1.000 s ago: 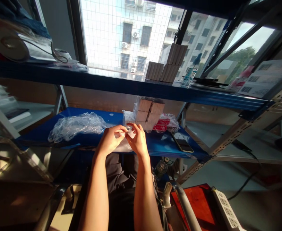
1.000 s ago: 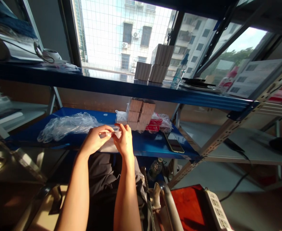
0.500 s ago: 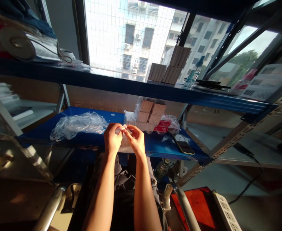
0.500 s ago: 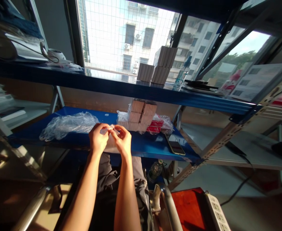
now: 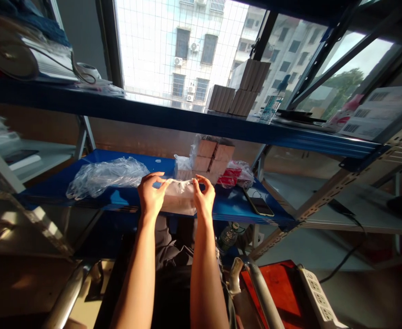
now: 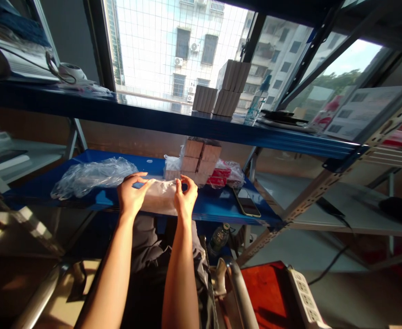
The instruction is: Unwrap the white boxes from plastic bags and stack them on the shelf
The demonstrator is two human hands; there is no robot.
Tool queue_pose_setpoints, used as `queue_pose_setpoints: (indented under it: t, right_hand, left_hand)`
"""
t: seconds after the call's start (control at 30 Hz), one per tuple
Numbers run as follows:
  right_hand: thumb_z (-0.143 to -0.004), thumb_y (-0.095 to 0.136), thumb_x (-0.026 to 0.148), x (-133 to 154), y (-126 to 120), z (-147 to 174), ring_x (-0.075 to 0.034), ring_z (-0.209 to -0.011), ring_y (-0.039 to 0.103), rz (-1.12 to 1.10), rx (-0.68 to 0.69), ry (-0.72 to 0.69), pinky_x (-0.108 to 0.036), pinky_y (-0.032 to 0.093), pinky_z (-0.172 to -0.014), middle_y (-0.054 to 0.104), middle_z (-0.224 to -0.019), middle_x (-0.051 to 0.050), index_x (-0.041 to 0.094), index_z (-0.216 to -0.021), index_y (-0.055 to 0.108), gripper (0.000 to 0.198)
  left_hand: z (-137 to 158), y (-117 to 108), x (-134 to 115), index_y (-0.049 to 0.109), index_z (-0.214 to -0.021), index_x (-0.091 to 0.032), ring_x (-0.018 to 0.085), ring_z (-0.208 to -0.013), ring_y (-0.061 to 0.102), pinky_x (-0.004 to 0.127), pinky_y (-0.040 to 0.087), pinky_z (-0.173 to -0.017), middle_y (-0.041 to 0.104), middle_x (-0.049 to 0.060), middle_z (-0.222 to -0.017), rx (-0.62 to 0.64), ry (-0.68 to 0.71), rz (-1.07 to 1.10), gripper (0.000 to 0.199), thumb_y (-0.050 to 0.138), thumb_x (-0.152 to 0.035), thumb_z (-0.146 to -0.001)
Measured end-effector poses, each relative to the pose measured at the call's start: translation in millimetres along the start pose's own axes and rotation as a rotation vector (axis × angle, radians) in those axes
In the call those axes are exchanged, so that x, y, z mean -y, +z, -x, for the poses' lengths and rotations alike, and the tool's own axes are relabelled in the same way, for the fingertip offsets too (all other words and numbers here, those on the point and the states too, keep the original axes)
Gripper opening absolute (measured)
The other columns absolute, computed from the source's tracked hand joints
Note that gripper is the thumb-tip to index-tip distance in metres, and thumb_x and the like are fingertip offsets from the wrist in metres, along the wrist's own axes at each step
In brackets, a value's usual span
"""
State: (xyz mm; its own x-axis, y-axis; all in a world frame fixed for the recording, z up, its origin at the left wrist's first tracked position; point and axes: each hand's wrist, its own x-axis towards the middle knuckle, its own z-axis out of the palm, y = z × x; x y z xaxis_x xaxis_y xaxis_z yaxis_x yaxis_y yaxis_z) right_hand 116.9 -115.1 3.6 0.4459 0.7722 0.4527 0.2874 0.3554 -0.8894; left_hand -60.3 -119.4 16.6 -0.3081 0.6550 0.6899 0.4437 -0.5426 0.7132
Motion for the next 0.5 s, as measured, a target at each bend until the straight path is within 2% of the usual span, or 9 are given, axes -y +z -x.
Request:
queue_pose_setpoints:
  t: [0.1,0.23,0.33,0.4,0.5]
  right_hand:
    - [-0.080,0.066,0.056,-24.8,-3.5,-4.4,-0.027,-0.103,0.073,-0.067,-0.005,0.095,-0.039,0.055,-0.094,0.078,-0.114,-0.014,0.019,-0.087,0.069,0.037]
    - [-0.079,0.065,0.061,-47.6,-4.8,-7.1,-0.027,-0.091,0.077,-0.154,0.028,0.172,-0.037,0.058,-0.081,0.080,-0.105,-0.015,0.020,-0.084,0.065,0.041]
    - [-0.087,0.056,0.064,-57.9,-23.5,-11.7,-0.025,-0.079,0.077,-0.070,-0.043,0.180,-0.035,0.058,-0.071,0.080,-0.100,-0.013,0.021,-0.090,0.064,0.044]
    - [-0.089,0.056,0.067,-60.3,-39.5,-14.8,-0.025,-0.083,0.077,-0.040,-0.056,0.162,-0.034,0.058,-0.071,0.081,-0.101,-0.014,0.021,-0.091,0.064,0.047]
    - [-0.085,0.064,0.072,-50.9,-46.4,-12.5,-0.026,-0.098,0.077,-0.144,0.112,0.172,-0.034,0.059,-0.076,0.080,-0.110,-0.015,0.020,-0.095,0.066,0.054]
  left_hand:
    - [3.7,-1.6,17.6,0.071,-0.071,-0.020,0.027,-0.100,0.074,0.043,0.058,-0.096,0.080,0.009,-0.105,0.010,-0.111,0.007,0.018,0.077,-0.033,-0.082]
    - [6.7,0.1,30.1,0.068,-0.071,-0.019,0.025,-0.088,0.075,0.038,0.060,-0.083,0.081,0.009,-0.093,0.017,-0.229,0.084,0.020,0.076,-0.036,-0.078]
    - [2.0,-12.4,36.2,0.063,-0.070,-0.021,0.024,-0.082,0.074,0.035,0.058,-0.077,0.079,0.008,-0.084,-0.040,-0.280,0.025,0.024,0.076,-0.039,-0.077]
    - [-2.1,-25.6,40.0,0.061,-0.070,-0.022,0.023,-0.079,0.073,0.033,0.056,-0.073,0.076,0.005,-0.079,-0.026,-0.297,-0.044,0.024,0.075,-0.041,-0.077]
    - [-4.3,-36.8,41.8,0.062,-0.073,-0.023,0.023,-0.076,0.071,0.031,0.052,-0.068,0.073,0.003,-0.076,0.074,-0.328,-0.086,0.024,0.074,-0.042,-0.077]
